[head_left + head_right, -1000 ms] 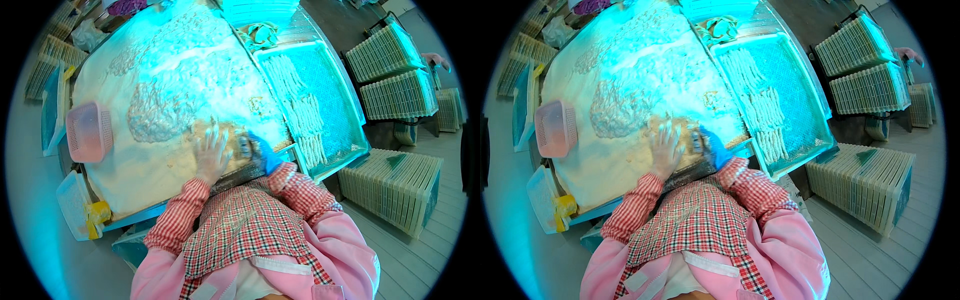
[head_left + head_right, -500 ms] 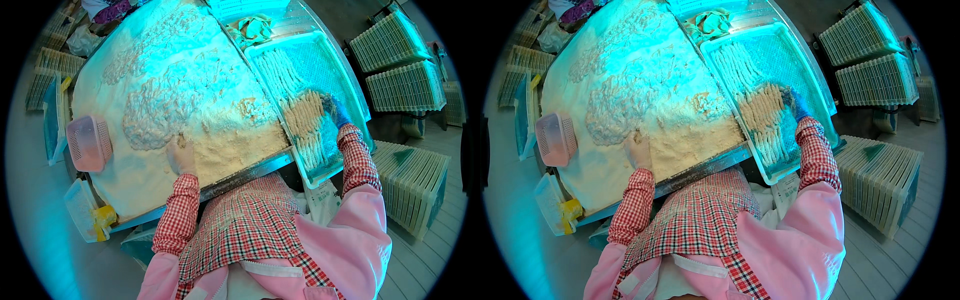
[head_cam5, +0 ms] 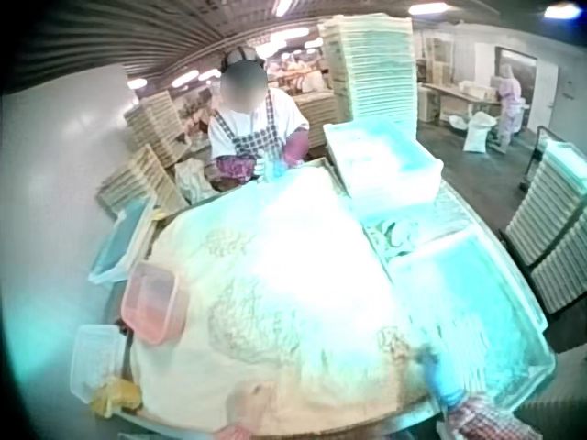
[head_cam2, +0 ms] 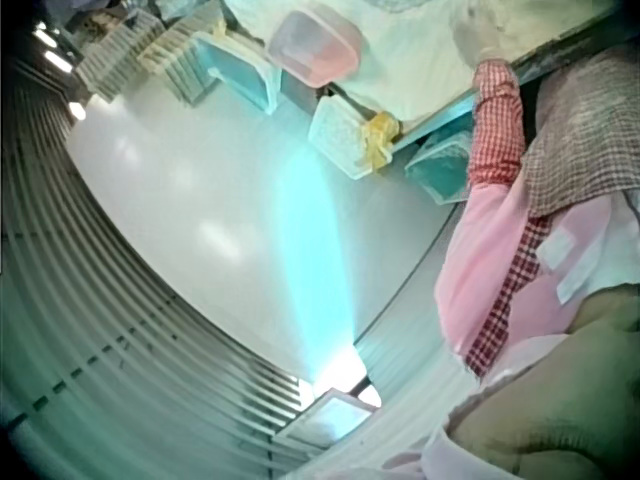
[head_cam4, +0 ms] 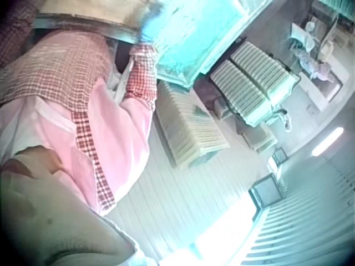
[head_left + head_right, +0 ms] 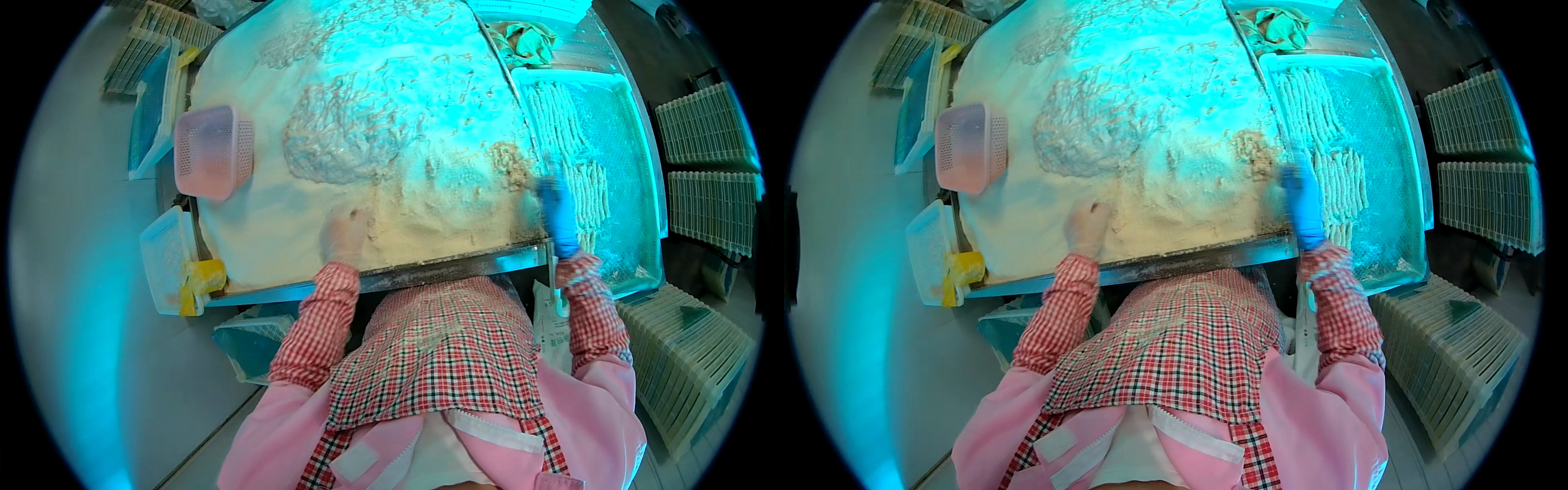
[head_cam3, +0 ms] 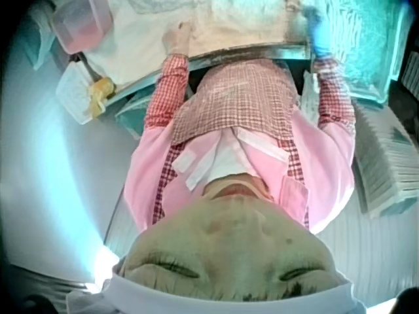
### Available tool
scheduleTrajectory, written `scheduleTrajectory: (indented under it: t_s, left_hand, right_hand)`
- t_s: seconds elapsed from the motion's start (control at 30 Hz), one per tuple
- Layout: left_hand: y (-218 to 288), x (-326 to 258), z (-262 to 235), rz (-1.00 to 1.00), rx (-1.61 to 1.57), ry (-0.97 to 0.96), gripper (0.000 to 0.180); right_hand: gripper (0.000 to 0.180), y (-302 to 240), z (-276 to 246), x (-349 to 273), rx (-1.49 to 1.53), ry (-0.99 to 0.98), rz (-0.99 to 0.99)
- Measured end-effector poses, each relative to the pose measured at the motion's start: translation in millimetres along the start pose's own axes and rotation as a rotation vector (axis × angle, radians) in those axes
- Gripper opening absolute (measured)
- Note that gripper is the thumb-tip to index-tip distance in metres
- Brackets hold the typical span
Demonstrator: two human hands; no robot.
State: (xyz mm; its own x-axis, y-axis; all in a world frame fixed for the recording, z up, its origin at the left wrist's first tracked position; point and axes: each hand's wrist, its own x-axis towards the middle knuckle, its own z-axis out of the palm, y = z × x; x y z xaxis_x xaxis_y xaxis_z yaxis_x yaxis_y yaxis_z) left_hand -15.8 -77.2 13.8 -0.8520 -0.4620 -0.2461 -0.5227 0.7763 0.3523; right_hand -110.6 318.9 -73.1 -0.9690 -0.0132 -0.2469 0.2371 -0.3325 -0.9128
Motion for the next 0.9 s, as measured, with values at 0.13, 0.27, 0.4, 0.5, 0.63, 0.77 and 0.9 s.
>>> scheduleTrajectory:
  t_s: [0.13,0.27,0.4,0.5,0.63,0.77,0.9]
  left_hand:
    - [-30.2,6.3,58.2,0.39,0.15,0.22,0.033]
    - [-20.5,-4.4,0.2,0.271,0.17,-0.245,0.033]
    - [-20.7,0.1,2.8,0.327,0.297,-0.012,0.031]
    - [-30.7,8.8,27.9,0.45,0.216,-0.005,0.03]
    - [-47.2,18.2,8.0,0.386,-0.164,-0.067,0.028]
    - [-41.5,6.5,-1.1,0.776,-0.134,-0.19,0.023]
    - [-20.6,2.9,-19.1,0.162,0.037,-0.379,0.026]
  right_hand:
    - [0.056,-3.0,148.0,-33.5,-1.13,-0.417,-0.641]
    - [0.059,15.6,186.9,-40.5,-1.432,-0.516,-0.458]
    - [0.046,53.2,212.3,-47.4,-1.457,-0.649,-0.724]
    - [0.04,81.6,198.1,-31.8,-1.538,-0.57,-0.621]
    - [0.036,19.7,175.9,-37.3,-1.468,-0.425,-0.886]
    - [0.045,33.6,173.7,-72.3,-1.472,-0.786,-0.609]
    - [0.043,47.0,180.0,-83.2,-1.4,-0.548,-0.688]
